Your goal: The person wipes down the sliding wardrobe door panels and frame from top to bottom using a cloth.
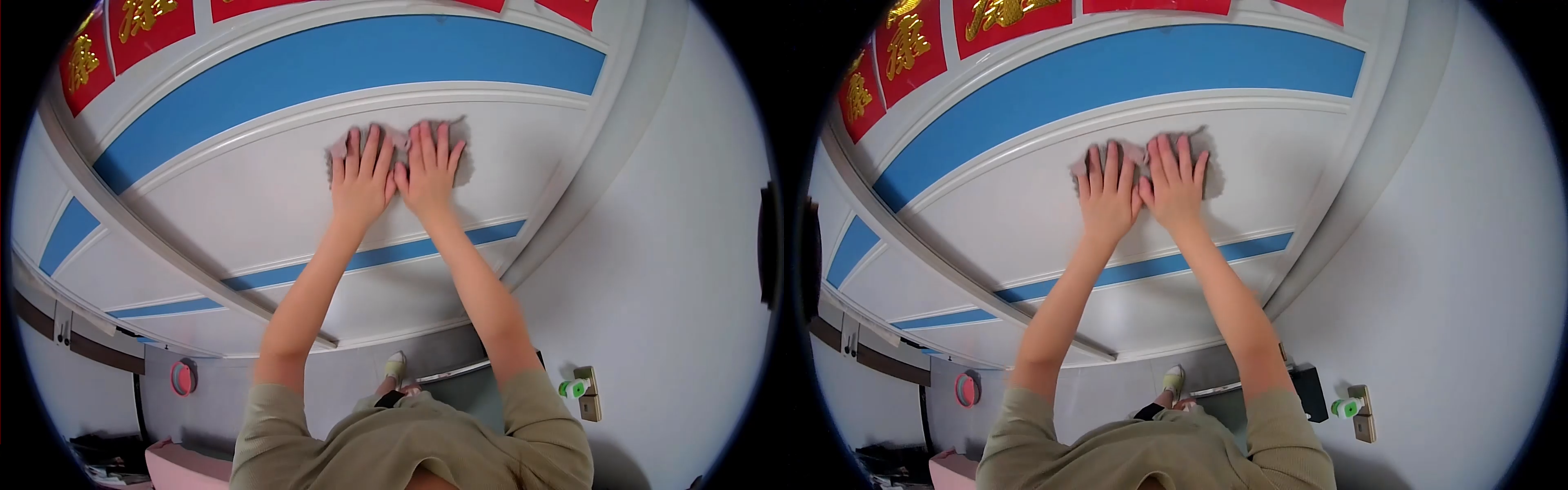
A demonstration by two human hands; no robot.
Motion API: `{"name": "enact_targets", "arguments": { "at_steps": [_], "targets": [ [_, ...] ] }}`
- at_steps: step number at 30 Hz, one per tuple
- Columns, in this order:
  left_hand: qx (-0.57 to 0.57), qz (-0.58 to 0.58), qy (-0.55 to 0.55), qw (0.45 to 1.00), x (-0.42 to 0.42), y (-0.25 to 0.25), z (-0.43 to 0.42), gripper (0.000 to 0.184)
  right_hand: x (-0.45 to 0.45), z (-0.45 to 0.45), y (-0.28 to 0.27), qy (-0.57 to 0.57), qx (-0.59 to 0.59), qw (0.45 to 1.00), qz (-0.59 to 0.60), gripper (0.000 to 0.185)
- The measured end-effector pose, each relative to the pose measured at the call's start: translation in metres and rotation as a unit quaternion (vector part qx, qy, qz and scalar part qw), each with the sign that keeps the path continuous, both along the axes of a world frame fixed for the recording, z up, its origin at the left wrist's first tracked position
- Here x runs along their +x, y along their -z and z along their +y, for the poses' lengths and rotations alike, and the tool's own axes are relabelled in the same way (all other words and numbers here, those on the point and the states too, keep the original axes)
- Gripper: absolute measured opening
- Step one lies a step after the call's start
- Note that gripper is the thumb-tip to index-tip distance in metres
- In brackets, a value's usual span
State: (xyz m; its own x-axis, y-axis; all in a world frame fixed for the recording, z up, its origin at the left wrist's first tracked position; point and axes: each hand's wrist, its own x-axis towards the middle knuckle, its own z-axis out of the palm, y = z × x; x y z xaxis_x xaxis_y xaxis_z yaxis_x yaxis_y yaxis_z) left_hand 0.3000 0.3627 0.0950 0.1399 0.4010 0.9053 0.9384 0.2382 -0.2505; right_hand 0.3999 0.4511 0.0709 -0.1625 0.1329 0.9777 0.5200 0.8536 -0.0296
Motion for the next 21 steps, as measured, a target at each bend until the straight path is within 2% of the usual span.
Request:
{"name": "enact_targets", "arguments": {
  "at_steps": [5, 8, 11, 16, 19, 21],
  "targets": [
    [-0.091, -0.011, -0.005, 0.996, -0.014, 0.087, -0.018, 0.045, 0.005, -0.010, 0.067, 0.008, -0.010, 0.997, -0.075, 0.059],
    [-0.099, -0.008, -0.003, 0.995, -0.014, 0.100, -0.024, 0.044, 0.002, -0.014, 0.079, 0.006, -0.018, 0.998, -0.065, 0.058],
    [-0.092, -0.017, 0.008, 0.996, -0.005, 0.053, -0.024, 0.042, -0.002, -0.016, 0.056, 0.011, -0.042, 0.996, -0.078, 0.057],
    [-0.003, 0.026, 0.007, 1.000, -0.032, -0.030, -0.026, 0.047, -0.027, -0.033, -0.048, -0.052, 0.008, 0.997, -0.048, 0.055],
    [0.059, 0.036, -0.029, 0.997, -0.051, -0.034, -0.030, 0.050, -0.042, -0.043, -0.061, -0.039, 0.046, 0.996, -0.066, 0.055],
    [0.043, 0.009, -0.039, 0.998, -0.055, -0.018, -0.034, 0.051, -0.048, -0.046, -0.053, -0.028, 0.061, 0.994, -0.081, 0.056]
  ]
}}
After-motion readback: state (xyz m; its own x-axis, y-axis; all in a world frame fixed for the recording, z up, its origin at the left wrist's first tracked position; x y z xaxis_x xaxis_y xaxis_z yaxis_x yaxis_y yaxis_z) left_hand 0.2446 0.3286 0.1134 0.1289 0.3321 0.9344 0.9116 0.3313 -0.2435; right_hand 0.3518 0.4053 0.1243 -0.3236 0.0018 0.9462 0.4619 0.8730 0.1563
